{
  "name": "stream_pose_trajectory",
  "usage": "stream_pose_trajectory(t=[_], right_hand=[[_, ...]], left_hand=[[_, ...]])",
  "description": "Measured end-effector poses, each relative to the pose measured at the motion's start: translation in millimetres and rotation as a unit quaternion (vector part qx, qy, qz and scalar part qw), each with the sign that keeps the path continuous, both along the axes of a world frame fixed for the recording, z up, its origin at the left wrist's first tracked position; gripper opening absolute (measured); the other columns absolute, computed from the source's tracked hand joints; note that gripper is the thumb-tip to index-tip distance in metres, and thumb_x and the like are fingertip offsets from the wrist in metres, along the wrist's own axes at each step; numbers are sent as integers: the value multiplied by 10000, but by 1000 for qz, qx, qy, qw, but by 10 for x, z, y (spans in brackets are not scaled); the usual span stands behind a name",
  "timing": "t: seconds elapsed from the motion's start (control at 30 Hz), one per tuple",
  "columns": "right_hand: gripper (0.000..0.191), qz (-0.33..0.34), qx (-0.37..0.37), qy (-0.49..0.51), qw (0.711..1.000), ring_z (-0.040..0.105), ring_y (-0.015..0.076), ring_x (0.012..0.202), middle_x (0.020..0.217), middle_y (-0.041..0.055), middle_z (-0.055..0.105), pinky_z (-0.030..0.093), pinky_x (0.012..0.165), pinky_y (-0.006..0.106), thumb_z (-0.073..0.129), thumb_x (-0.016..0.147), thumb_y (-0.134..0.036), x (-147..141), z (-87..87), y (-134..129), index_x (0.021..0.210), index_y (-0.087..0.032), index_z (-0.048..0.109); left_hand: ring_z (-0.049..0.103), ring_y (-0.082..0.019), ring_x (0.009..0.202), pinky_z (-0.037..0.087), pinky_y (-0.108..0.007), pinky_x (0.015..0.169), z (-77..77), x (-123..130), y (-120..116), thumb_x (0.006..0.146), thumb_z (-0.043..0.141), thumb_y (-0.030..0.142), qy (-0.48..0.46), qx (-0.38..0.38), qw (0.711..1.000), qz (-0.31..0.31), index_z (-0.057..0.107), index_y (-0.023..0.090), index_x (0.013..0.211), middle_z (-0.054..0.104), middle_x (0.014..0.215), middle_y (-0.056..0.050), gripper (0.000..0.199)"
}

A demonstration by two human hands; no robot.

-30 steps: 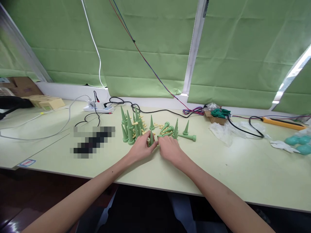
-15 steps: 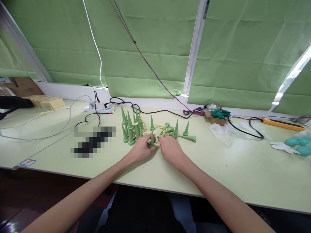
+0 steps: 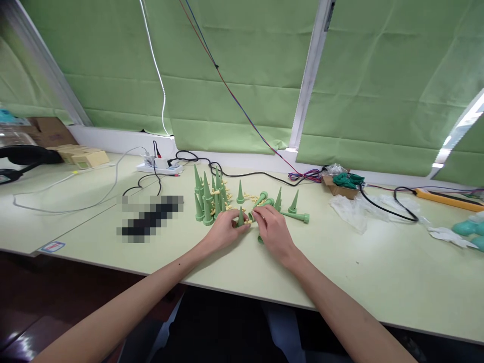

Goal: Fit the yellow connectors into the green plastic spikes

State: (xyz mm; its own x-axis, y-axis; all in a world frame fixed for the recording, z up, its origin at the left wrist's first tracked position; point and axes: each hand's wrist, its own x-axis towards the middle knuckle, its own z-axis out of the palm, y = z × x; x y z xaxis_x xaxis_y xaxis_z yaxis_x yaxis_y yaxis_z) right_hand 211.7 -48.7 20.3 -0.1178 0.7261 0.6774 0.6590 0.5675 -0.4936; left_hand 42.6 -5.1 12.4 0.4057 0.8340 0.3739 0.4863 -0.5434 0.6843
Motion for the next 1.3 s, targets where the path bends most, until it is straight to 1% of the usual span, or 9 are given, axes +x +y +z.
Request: stream_pose_trajectory(t=[0.07,0.13,0.2,0.27,0.47,0.63,0.77,0.97,1.3], right_hand=[[183,-10,0,26,1000,603,176,771,891,58,657,472,720,296,475,965,-234,-5,19,-9,948,-181,649],[183,-21,-3,43,999,600,169,715,888,56,668,475,678,295,485,962,-258,-13,30,-16,946,-184,651],[187,-31,1,54,998,600,167,703,906,59,677,477,661,294,487,961,-276,-18,32,-16,947,-186,651],[189,-41,7,62,997,606,168,714,922,63,684,483,665,295,489,959,-284,-16,29,-12,945,-187,650],[190,-43,6,78,996,613,166,727,928,62,692,489,674,293,490,955,-277,-9,30,-5,938,-181,653],[203,-30,-9,85,996,593,160,675,901,57,690,465,614,285,489,952,-292,-20,35,-3,929,-182,658],[204,-19,-25,100,995,586,160,655,899,59,690,460,600,284,500,946,-305,-22,34,-4,927,-183,663],[206,-8,-39,105,994,583,162,661,887,56,685,457,595,285,505,942,-314,-22,32,1,917,-182,661],[205,15,-76,96,992,576,158,662,862,48,675,437,584,277,510,940,-326,-21,47,-4,886,-180,644]], left_hand=[[491,-133,609,373,-267,579,22,5,-7,803,629,352,-21,-5,1000,10,643,177,816,652,797,-23,176],[503,-129,617,383,-265,571,47,9,-15,812,627,374,-47,-12,999,9,646,177,838,674,888,-40,200],[509,-122,621,393,-263,567,68,12,-25,816,628,383,-73,-17,997,2,645,177,837,681,967,-48,207],[507,-115,614,398,-261,564,86,16,-37,818,632,382,-94,-24,995,-2,643,177,836,682,982,-48,206],[453,-81,536,371,-251,523,136,20,-76,800,661,392,-121,-46,992,-3,640,162,831,666,916,-42,233],[392,-71,471,329,-238,490,147,11,-100,801,656,440,-116,-63,991,0,644,166,900,567,671,14,292],[367,-71,453,303,-231,473,144,10,-107,792,664,454,-115,-66,991,3,637,170,908,479,579,45,309],[354,-72,441,259,-226,447,162,17,-118,797,656,462,-118,-62,991,-3,642,170,912,440,536,53,314],[354,-72,443,263,-227,441,131,24,-89,820,622,462,-100,-36,994,-21,649,163,922,472,552,43,316]])
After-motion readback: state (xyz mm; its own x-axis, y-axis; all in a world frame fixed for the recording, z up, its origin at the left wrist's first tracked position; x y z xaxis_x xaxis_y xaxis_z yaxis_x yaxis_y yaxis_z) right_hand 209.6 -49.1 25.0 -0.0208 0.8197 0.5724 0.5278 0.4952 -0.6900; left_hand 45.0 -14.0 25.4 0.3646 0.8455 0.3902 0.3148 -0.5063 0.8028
